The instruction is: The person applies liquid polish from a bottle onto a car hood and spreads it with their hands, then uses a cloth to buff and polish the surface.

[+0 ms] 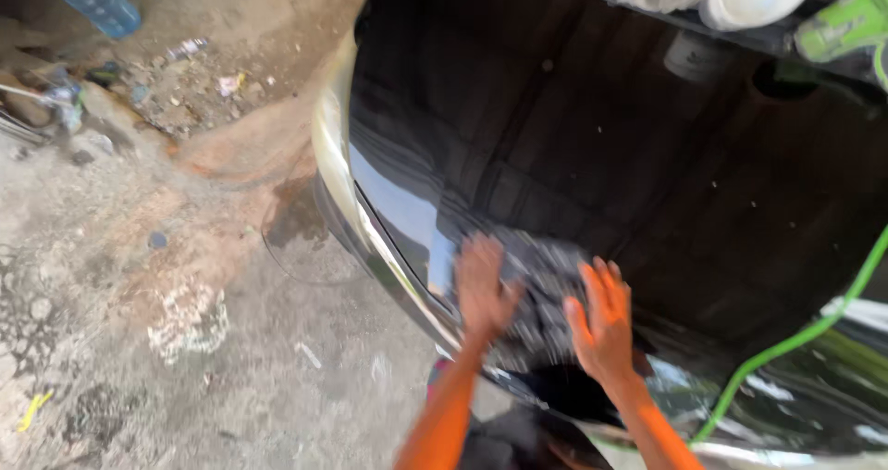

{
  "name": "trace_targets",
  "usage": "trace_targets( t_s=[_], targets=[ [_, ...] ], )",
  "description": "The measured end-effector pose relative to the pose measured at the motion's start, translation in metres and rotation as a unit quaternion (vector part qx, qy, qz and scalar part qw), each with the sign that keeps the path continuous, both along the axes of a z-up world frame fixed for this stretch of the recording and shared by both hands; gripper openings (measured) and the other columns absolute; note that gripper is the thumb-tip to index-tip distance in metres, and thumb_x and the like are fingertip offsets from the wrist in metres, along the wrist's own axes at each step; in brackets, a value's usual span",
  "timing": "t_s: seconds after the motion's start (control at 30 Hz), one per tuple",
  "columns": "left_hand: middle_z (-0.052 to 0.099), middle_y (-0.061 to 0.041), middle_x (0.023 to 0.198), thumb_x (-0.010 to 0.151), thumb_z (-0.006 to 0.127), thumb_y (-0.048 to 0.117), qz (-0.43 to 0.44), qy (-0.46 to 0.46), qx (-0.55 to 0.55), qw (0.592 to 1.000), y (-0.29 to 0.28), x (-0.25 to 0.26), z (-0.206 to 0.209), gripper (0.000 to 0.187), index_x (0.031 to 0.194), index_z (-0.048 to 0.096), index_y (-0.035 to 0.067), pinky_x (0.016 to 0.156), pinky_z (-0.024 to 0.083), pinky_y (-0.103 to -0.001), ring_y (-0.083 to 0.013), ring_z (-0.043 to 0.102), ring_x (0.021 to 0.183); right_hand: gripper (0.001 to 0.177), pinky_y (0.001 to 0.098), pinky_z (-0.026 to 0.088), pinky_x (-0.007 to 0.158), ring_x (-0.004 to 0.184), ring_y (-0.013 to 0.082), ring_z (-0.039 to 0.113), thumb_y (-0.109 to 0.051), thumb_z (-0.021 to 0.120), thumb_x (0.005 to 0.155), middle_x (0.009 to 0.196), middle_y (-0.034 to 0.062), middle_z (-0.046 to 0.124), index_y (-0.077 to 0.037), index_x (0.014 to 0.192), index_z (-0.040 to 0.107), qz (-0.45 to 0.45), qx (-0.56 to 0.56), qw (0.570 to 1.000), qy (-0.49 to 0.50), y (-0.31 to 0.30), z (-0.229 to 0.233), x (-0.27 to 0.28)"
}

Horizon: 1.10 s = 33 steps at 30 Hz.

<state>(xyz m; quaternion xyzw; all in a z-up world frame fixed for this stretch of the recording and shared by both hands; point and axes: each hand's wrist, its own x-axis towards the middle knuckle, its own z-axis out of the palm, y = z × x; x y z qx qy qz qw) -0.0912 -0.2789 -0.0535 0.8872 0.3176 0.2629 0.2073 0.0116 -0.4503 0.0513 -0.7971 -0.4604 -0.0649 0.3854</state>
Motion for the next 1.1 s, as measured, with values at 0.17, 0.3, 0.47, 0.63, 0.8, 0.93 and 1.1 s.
trace_targets(
  t_s=[0.17,0.3,0.47,0.63,0.8,0.93,1.1],
  targets=[
    [0.025,-0.023,0.17,0.103,0.05,0.046,0.181,-0.049,-0.023,0.982,0.008,0.012,0.038,0.074,0.161,0.033,0.004,0.128,0.013,-0.057,-0.0429,0.016,0.159,0.049,0.0608,0.026,0.12,0.147,0.0421,0.038,-0.024,0.057,0.099,0.156,0.0218,0.045,-0.009,0.146,0.056,0.062,-0.067,0.993,-0.077,-0.002,-0.035,0.009],
    [0.031,-0.027,0.167,0.09,0.058,0.034,0.017,-0.066,-0.003,0.998,-0.153,0.005,-0.019,0.08,0.159,0.036,-0.002,0.125,0.013,-0.067,-0.0507,0.021,0.157,0.044,0.059,0.027,0.125,0.152,0.0375,0.038,-0.021,0.052,0.104,0.158,0.0173,0.046,-0.011,0.146,0.057,0.096,-0.048,0.992,-0.071,-0.003,-0.045,0.033],
    [0.046,-0.007,0.165,0.09,0.072,0.051,-0.339,-0.014,0.078,0.937,-0.221,-0.018,-0.082,0.084,0.164,0.051,0.016,0.127,0.032,-0.051,-0.0304,0.039,0.155,0.047,0.0572,0.028,0.122,0.149,0.0403,0.038,-0.028,0.055,0.102,0.158,0.0196,0.046,-0.008,0.144,0.058,0.159,-0.073,0.98,-0.096,-0.026,-0.04,0.045],
    [0.043,-0.017,0.161,0.076,0.072,0.045,-0.003,-0.009,-0.034,0.999,-0.051,-0.032,-0.026,0.085,0.151,0.052,0.011,0.123,0.023,-0.057,-0.0417,0.03,0.154,0.051,0.0563,0.029,0.122,0.148,0.0399,0.039,-0.034,0.058,0.101,0.156,0.0189,0.047,-0.007,0.144,0.057,0.131,-0.066,0.987,-0.061,-0.037,-0.035,0.048],
    [0.022,-0.018,0.173,0.098,0.053,0.058,0.237,-0.035,-0.014,0.971,0.018,0.011,0.02,0.086,0.165,0.026,0.011,0.13,0.014,-0.057,-0.039,0.013,0.161,0.048,0.0551,0.028,0.124,0.149,0.04,0.041,-0.03,0.061,0.1,0.156,0.0195,0.048,-0.005,0.141,0.059,0.06,-0.021,0.998,-0.01,-0.077,-0.033,0.029],
    [0.018,-0.011,0.169,0.081,0.074,0.026,0.179,0.267,0.273,0.907,-0.072,0.094,0.029,0.1,0.163,0.018,0.015,0.131,0.01,-0.054,-0.0364,0.01,0.159,0.042,0.0521,0.031,0.124,0.147,0.0385,0.044,-0.024,0.063,0.099,0.155,0.0181,0.051,-0.003,0.136,0.062,-0.067,0.031,0.997,0.021,-0.089,-0.016,0.024],
    [0.038,-0.017,0.175,0.102,0.06,0.031,-0.255,-0.076,0.012,0.964,-0.243,0.091,0.026,0.071,0.165,0.041,0.006,0.134,0.026,-0.051,-0.0407,0.032,0.164,0.038,0.0454,0.039,0.12,0.147,0.0384,0.047,-0.019,0.06,0.104,0.153,0.0199,0.052,0.0,0.137,0.061,-0.111,0.08,0.99,0.029,-0.115,0.016,0.02]
  ],
)
